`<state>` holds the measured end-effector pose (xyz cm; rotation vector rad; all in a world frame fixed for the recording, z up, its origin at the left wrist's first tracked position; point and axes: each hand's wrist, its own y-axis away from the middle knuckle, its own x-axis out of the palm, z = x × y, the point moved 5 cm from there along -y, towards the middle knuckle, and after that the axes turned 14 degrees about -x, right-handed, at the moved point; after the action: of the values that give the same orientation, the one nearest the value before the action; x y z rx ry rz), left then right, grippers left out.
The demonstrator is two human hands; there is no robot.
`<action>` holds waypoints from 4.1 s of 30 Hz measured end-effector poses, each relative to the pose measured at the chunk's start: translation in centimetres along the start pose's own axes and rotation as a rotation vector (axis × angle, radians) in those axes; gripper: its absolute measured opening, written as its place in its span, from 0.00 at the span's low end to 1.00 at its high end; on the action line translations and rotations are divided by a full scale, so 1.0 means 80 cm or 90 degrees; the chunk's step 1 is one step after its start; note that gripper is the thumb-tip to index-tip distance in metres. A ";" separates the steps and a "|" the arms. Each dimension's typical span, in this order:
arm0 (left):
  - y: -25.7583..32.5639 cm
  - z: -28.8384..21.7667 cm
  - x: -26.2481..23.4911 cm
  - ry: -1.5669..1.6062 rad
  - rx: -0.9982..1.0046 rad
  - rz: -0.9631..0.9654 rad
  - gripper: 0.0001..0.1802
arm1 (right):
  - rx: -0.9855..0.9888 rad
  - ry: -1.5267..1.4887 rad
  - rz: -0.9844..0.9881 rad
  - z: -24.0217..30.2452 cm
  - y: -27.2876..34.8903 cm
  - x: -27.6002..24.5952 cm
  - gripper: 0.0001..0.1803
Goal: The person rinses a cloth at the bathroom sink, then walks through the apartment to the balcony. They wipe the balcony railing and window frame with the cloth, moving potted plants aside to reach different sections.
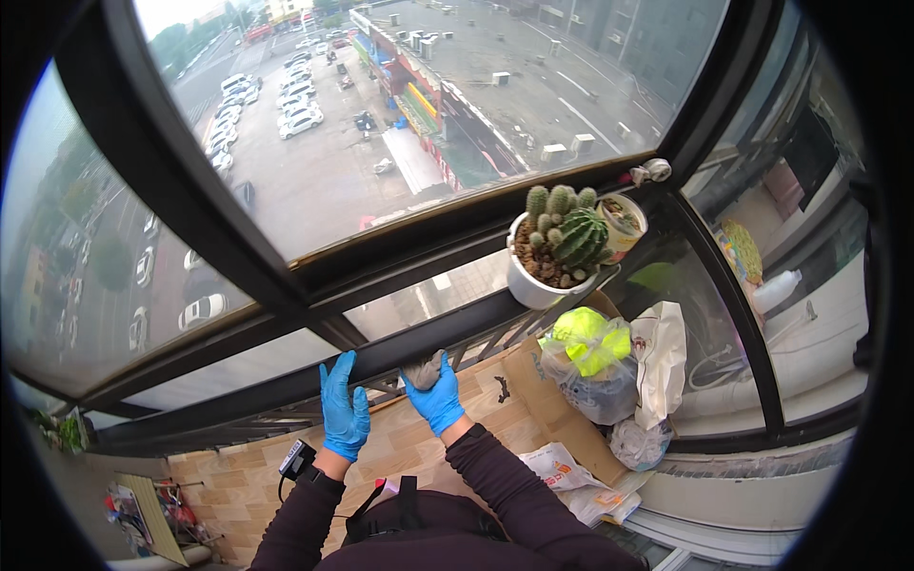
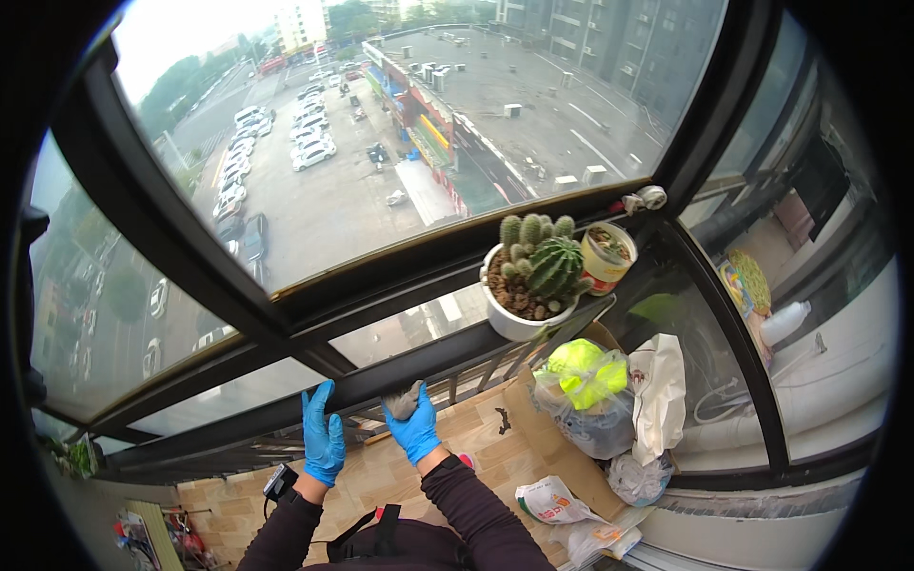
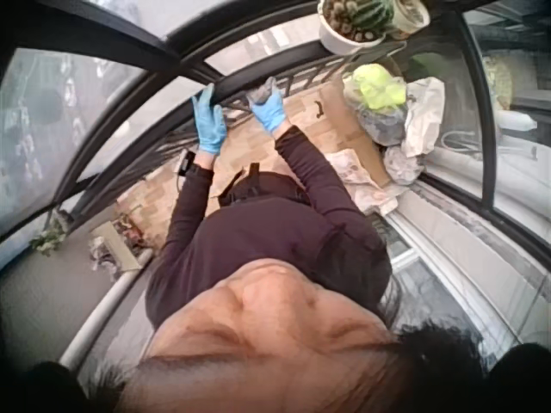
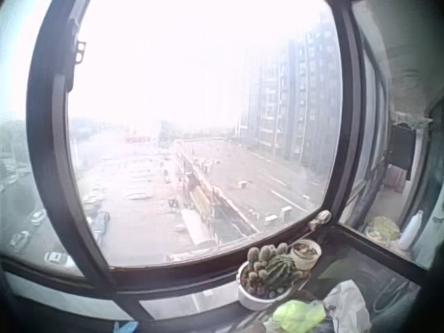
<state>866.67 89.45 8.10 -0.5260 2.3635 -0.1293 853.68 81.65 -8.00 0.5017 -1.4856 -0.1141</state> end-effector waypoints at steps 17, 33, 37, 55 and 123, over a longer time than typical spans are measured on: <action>0.479 0.328 -0.285 0.326 -0.558 -0.330 0.21 | 0.385 0.222 0.093 -0.363 0.196 0.021 0.28; 0.590 0.382 -0.321 0.409 -0.667 -0.536 0.21 | -0.625 1.543 0.876 -0.515 0.140 0.090 0.31; 0.568 0.419 -0.345 0.418 -0.633 -0.524 0.20 | -0.656 1.554 0.953 -0.598 0.174 0.087 0.32; 0.522 0.555 -0.589 0.523 -0.613 -0.565 0.27 | -0.486 1.499 1.150 -1.059 0.300 0.046 0.50; 0.342 0.839 -1.077 1.262 -0.564 -0.220 0.33 | -0.463 1.677 0.956 -1.227 0.368 0.058 0.49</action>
<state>959.65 152.86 4.90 -1.8444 4.1402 0.5590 942.45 130.81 7.33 -1.0013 1.1177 0.8504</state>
